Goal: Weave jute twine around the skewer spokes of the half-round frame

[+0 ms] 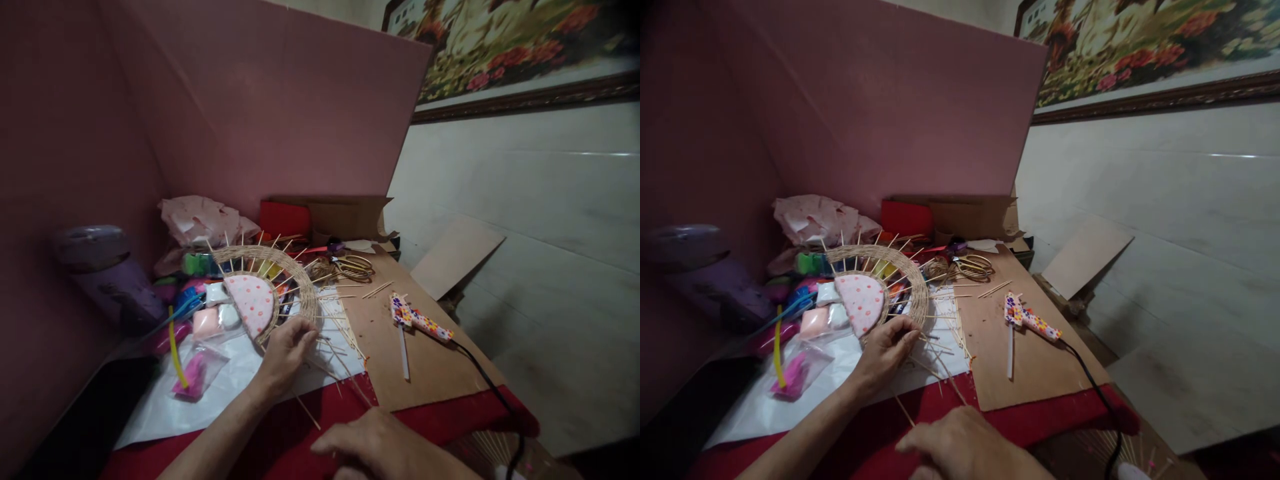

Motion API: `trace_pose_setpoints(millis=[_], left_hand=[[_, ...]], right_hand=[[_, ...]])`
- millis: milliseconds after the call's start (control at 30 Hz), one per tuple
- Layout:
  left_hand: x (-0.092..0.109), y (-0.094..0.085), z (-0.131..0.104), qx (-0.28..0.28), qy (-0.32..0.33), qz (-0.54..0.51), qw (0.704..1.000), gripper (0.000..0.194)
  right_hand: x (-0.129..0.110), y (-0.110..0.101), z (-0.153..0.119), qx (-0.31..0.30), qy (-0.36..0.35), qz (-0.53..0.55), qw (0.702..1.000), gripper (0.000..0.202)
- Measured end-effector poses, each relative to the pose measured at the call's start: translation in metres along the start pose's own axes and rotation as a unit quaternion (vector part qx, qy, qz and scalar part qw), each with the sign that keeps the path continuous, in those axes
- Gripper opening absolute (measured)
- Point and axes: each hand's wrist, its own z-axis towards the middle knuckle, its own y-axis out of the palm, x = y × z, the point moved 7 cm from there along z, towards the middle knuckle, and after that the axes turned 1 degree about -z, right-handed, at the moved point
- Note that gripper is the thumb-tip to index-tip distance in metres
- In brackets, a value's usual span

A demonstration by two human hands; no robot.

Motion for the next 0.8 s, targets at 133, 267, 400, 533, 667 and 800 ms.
trace_pose_setpoints(millis=[133, 267, 400, 533, 667, 800], left_hand=[[-0.001, 0.001, 0.0, 0.0, 0.003, 0.006, 1.0, 0.02], [0.001, 0.0, 0.001, 0.003, 0.02, 0.015, 1.0, 0.019], [0.005, -0.002, 0.001, 0.007, 0.04, 0.025, 0.999, 0.014], [0.003, -0.003, -0.001, 0.027, 0.033, 0.023, 0.999, 0.013], [-0.005, -0.008, -0.002, 0.082, 0.011, -0.007, 0.997, 0.013], [-0.002, -0.014, -0.002, 0.132, 0.032, 0.004, 0.991, 0.013]], right_hand=[[0.019, -0.035, 0.002, 0.21, 0.082, 0.033, 0.974, 0.021], [0.031, -0.043, 0.012, 0.302, 0.077, 0.058, 0.948, 0.022], [0.045, -0.035, 0.013, 0.255, 0.113, 0.121, 0.953, 0.029], [0.055, -0.048, -0.015, 0.279, 0.143, 0.119, 0.942, 0.03], [0.065, -0.06, -0.05, 0.292, 0.175, 0.104, 0.935, 0.032], [0.073, -0.07, -0.075, 0.318, 0.193, 0.096, 0.923, 0.03]])
